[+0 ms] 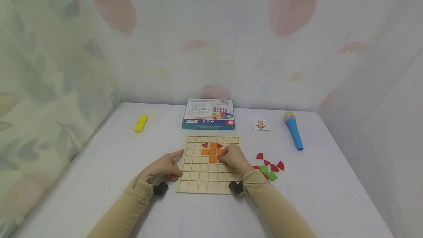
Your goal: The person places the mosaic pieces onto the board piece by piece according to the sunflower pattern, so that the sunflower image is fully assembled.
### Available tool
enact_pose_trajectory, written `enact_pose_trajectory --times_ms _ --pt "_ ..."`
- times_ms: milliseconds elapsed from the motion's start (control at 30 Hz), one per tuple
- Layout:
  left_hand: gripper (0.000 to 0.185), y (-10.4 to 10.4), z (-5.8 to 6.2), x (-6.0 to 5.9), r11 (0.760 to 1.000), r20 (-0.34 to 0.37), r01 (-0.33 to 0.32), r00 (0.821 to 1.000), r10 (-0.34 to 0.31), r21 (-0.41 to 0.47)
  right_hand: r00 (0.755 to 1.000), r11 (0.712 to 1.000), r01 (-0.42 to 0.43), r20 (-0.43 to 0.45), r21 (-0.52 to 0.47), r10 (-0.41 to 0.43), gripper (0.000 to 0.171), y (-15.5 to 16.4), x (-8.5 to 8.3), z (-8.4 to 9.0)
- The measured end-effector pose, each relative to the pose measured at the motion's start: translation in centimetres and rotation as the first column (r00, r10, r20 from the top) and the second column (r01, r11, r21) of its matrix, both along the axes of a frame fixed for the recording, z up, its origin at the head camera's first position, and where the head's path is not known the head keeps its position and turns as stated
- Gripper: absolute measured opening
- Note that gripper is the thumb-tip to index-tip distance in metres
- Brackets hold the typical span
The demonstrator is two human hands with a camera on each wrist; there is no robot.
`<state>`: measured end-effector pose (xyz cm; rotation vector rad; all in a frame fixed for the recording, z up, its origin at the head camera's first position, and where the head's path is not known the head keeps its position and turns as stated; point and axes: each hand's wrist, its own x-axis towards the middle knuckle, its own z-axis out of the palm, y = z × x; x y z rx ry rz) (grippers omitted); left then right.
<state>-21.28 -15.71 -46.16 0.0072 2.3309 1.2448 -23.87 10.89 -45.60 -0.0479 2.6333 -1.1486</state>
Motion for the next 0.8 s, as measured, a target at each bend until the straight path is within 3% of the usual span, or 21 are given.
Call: enact_pose_trajectory --times_ms 533,800 --pt "0.094 0.0 0.2 0.1 1.000 -0.004 0.006 1.000 -0.006 -0.001 1.000 1.000 0.008 -0.004 -0.017 -0.008 0.006 0.4 0.0 0.9" --pt "0.093 -0.1 0.2 0.1 1.000 -0.008 0.011 1.000 -0.011 0.008 0.991 0.999 0.018 -0.133 0.046 -0.012 0.024 5.9 -0.2 3.8"
